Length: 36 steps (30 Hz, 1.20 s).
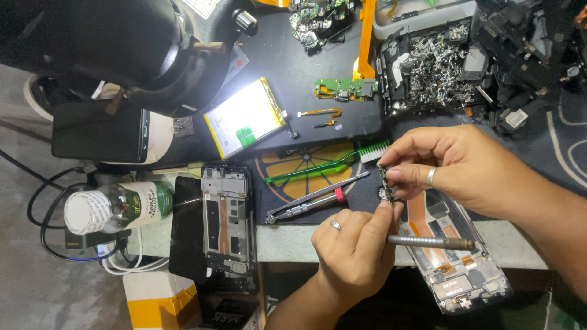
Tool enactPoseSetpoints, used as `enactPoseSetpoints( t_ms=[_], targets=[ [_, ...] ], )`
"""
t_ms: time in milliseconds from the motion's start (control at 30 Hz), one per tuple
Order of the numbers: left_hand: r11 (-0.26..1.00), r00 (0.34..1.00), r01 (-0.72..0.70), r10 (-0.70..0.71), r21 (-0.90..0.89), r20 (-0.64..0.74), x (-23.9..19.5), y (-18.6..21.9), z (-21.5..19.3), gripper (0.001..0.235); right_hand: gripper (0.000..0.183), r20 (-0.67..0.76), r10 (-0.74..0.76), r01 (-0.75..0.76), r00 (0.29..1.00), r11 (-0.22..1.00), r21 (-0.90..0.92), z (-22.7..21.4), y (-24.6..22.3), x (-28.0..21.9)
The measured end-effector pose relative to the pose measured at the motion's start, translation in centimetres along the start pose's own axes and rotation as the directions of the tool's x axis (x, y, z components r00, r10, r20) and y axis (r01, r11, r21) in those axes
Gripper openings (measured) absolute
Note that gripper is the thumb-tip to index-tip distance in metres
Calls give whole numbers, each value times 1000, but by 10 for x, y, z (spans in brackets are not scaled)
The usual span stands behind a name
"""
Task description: The person disassembles a smartphone, removes the battery, and uses a metal spudger to disconnect ribbon cables and remove internal components. The person then places the battery aside and continues to manipulate the phone's internal frame and connectors.
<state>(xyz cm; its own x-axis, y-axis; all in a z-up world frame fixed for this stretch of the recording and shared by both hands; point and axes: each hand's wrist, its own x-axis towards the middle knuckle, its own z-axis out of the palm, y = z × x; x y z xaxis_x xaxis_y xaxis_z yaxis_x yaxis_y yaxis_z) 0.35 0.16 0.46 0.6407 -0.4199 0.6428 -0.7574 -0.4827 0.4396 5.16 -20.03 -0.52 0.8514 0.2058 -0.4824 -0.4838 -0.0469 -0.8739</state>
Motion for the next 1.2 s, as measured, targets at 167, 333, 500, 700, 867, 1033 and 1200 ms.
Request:
enactPoseSetpoints(
  t_ms=[167, 333, 500, 700, 867, 1033, 1200],
  targets=[
    [999, 999, -33, 33, -2, 10, 0, -1, -1, 20, 23, 19, -53, 53, 998, 999, -11, -1, 3, 0],
    [999, 999, -42, 42, 1, 18, -1, -2, -1, 21, 23, 3, -26, 26, 1000, 999, -33, -1, 3, 0],
    [999, 999, -39, 39, 19, 21, -2, -2, 0, 21, 23, 15, -30, 30, 999, 999, -36, -2, 3, 0],
    [999, 999, -29, 28, 16, 45, -3, -2, 0, 21, 24, 3, -24, 24, 1000, 999, -47, -2, 2, 0],
    [1000, 998, -24, 24, 9, 50, -4, -3, 0, 22, 24, 8, -28, 28, 1000, 999, -32, -3, 5, 0],
    [1000, 999, -2, 3, -5, 46, -6, -2, -1, 26, 22, 19, -74, 75, 997, 997, -11, -5, 9, -2],
    [998, 999, 29, -30, -55, -18, -11, 0, 0, 24, 17, 31, -183, 183, 983, 983, -6, -11, 12, -6]
  ],
)
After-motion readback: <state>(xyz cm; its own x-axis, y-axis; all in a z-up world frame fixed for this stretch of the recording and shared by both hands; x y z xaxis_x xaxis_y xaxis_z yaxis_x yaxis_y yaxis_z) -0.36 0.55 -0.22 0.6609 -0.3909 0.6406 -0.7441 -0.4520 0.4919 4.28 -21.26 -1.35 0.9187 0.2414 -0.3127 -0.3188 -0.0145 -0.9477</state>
